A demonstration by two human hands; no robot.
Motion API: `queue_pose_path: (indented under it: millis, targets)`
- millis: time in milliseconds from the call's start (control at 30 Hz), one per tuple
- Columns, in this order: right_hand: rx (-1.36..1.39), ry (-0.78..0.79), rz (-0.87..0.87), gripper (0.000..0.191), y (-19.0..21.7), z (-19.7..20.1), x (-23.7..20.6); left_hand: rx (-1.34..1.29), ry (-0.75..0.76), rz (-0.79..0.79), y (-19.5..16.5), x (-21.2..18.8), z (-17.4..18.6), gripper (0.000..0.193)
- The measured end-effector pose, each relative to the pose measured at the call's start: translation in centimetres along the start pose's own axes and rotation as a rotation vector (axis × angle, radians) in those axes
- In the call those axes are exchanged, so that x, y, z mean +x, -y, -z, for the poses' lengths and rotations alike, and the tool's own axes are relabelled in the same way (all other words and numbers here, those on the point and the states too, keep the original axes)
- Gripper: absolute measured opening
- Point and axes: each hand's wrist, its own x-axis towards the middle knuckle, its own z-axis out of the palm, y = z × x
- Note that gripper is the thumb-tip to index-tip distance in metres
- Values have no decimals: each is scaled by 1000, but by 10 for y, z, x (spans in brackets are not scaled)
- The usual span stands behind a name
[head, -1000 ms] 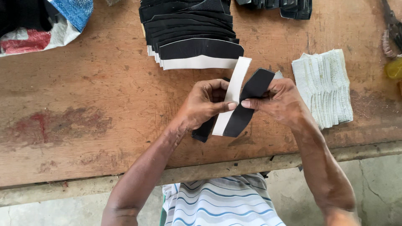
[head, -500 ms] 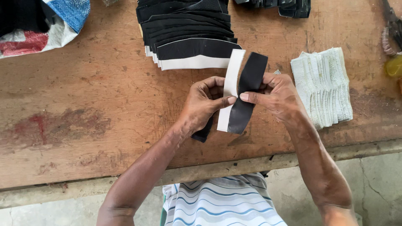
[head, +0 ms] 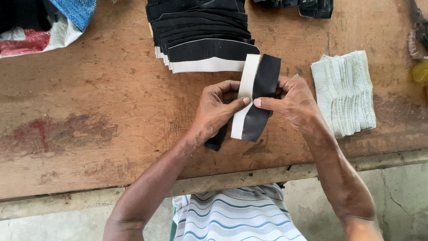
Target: The person repeatedly picks a black rubber piece and a white fabric strip, aligns them edge-to-edge, and presses them together by hand. The person handles the pieces one at a time, flips them to check alignment, and places the joined pair back on the table.
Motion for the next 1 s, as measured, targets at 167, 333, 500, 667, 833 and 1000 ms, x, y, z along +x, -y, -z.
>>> queue_pose_path:
  millis: [167, 333, 500, 667, 833, 1000]
  targets:
    - [82, 28, -34, 29, -7, 1, 6, 130, 44, -121, -1, -3, 1, 32]
    - [136, 63, -85, 25, -7, 13, 1, -35, 49, 47, 0, 2, 2, 38]
    - [151, 86, -60, 24, -10, 14, 2, -96, 55, 83, 1, 0, 4, 35]
    - [182, 79, -85, 24, -7, 10, 5, -99, 15, 64, -1, 1, 3, 36]
    - [12, 69, -89, 26, 5, 4, 0, 31, -21, -8, -3, -1, 2, 32]
    - [-42, 44, 8, 30, 12, -1, 1, -72, -1, -32, 0, 0, 3, 32]
